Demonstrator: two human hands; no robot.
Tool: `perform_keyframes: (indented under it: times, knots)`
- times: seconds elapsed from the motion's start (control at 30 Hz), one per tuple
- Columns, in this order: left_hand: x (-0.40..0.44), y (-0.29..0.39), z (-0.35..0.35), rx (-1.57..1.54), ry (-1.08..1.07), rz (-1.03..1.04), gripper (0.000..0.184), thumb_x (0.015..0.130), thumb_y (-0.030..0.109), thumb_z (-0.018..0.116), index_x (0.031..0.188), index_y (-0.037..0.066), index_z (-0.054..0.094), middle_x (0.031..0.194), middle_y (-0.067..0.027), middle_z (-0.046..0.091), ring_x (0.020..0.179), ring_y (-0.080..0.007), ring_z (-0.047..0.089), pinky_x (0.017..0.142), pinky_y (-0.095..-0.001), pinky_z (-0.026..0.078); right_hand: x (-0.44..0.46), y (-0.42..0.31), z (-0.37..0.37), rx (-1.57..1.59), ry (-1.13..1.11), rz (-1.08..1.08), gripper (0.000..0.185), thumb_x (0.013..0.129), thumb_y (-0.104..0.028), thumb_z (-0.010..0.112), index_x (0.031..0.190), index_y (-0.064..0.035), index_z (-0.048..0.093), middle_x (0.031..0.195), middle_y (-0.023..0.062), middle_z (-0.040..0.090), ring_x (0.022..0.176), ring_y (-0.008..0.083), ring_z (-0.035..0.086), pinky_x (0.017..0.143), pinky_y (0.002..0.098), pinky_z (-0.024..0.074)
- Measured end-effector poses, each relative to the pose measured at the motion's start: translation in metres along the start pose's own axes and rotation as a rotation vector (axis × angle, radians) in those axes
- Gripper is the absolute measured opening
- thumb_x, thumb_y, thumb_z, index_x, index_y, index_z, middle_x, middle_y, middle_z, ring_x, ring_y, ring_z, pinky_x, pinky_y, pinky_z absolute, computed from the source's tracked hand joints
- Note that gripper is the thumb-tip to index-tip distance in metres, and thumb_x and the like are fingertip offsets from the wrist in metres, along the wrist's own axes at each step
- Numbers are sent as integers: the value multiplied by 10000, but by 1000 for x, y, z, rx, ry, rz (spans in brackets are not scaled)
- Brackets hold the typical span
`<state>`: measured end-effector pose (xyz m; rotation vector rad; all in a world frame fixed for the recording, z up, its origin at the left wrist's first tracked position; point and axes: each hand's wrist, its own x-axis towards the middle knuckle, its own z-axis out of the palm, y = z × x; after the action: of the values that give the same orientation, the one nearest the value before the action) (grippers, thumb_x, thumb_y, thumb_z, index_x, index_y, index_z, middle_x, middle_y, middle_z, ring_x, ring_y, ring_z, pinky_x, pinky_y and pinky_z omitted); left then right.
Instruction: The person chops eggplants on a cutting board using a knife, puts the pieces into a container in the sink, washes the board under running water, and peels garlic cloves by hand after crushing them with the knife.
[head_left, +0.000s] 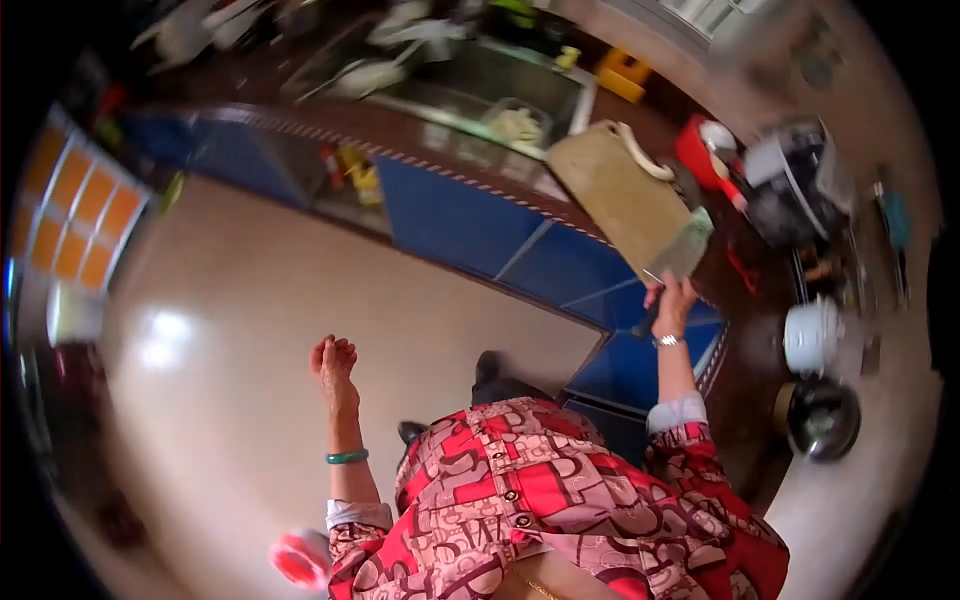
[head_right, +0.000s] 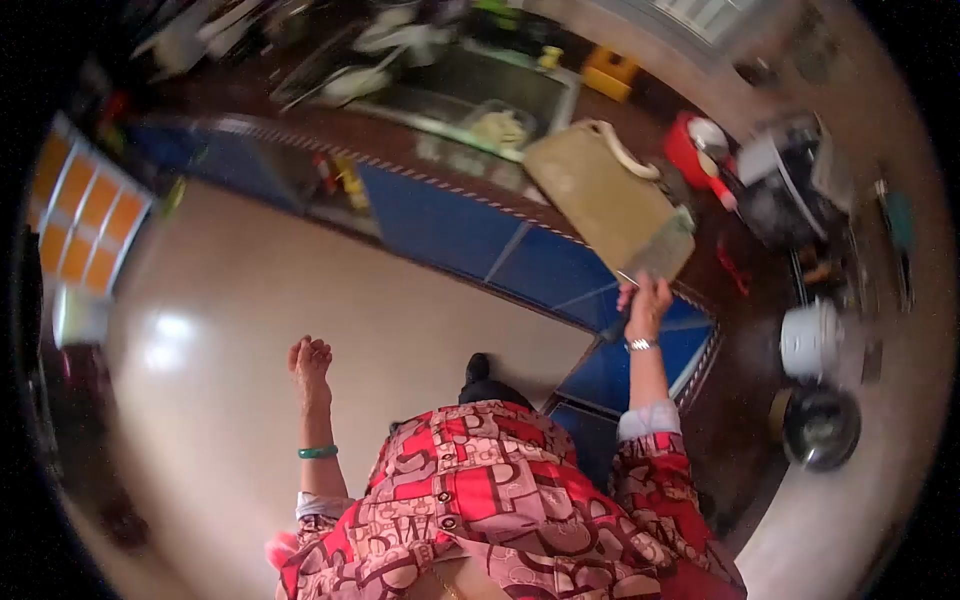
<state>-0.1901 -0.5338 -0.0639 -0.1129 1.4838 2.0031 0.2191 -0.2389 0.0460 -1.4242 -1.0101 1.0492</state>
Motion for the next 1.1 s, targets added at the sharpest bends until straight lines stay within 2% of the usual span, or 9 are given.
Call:
perform_keyframes:
  times: [0.07, 0.33, 0.47, 0.53, 0.77, 0.9, 0.97, 1.03, 1.1]
  knots:
    - [6, 3, 83, 92, -109, 19, 228, 870, 207, 576, 1015, 34, 544, 839, -73, 598, 742, -152, 581, 663, -256, 478, 22, 11, -15, 60, 7, 47, 144, 840, -149, 539, 813, -48, 440, 578, 111, 558, 385, 156, 471, 349, 293, 381]
    - [-6, -47, 348, 467, -788, 497, 99, 835, 43, 608, 932, 20, 606, 813, -7, 593, 735, -87, 532, 667, -215, 440, 39, 26, -16, 84, -2, 165, 120, 855, -148, 530, 869, -36, 488, 580, 99, 557, 391, 150, 475, 358, 266, 368]
    - [-16, -70, 435, 772, -1021, 682, 153, 779, 45, 633, 930, 39, 608, 831, -86, 619, 729, -193, 592, 663, -276, 467, 44, 27, -1, 35, -5, 210, 159, 872, -180, 506, 879, -24, 481, 597, 80, 555, 410, 135, 484, 378, 258, 380]
    - [-11, -83, 469, 823, -1150, 865, 170, 753, 73, 641, 920, 85, 614, 933, -106, 621, 806, -281, 601, 682, -337, 485, 42, 31, 4, 27, 29, 214, 163, 873, -182, 501, 870, -21, 481, 593, 75, 552, 413, 131, 484, 383, 256, 385]
    - [21, -138, 569, 925, -1521, 1194, 356, 697, 69, 657, 1034, 84, 545, 1097, -106, 550, 1086, -314, 484, 863, -406, 437, 38, -2, 37, -10, 183, 242, 140, 862, -155, 480, 832, -20, 498, 591, 55, 544, 412, 100, 473, 385, 237, 390]
    - [19, -160, 610, 1010, -1557, 1343, 430, 674, 55, 657, 1079, 71, 513, 1107, -124, 535, 1116, -325, 462, 901, -435, 407, 31, -5, 46, 5, 262, 289, 142, 866, -153, 485, 881, -16, 517, 600, 50, 549, 423, 89, 484, 387, 224, 390]
    - [22, -174, 628, 1067, -1558, 1388, 435, 676, 88, 651, 1084, 77, 499, 1213, -127, 466, 1175, -300, 423, 912, -466, 386, 32, -8, 48, 12, 276, 300, 153, 872, -168, 497, 877, -16, 516, 604, 52, 554, 426, 88, 487, 390, 220, 393]
    - [19, -178, 640, 1036, -1530, 1456, 401, 672, 121, 658, 1047, 89, 519, 1123, -111, 525, 1118, -281, 465, 873, -474, 384, 38, -10, 48, -8, 291, 325, 161, 875, -183, 514, 871, -22, 507, 608, 54, 557, 430, 86, 487, 395, 220, 397]
    - [19, -183, 648, 1325, -1578, 1370, 420, 659, 183, 690, 1046, 114, 543, 1050, -74, 574, 1046, -262, 505, 796, -412, 407, 44, -9, 45, -3, 294, 353, 153, 878, -182, 514, 864, -30, 496, 609, 54, 556, 435, 83, 482, 397, 223, 398]
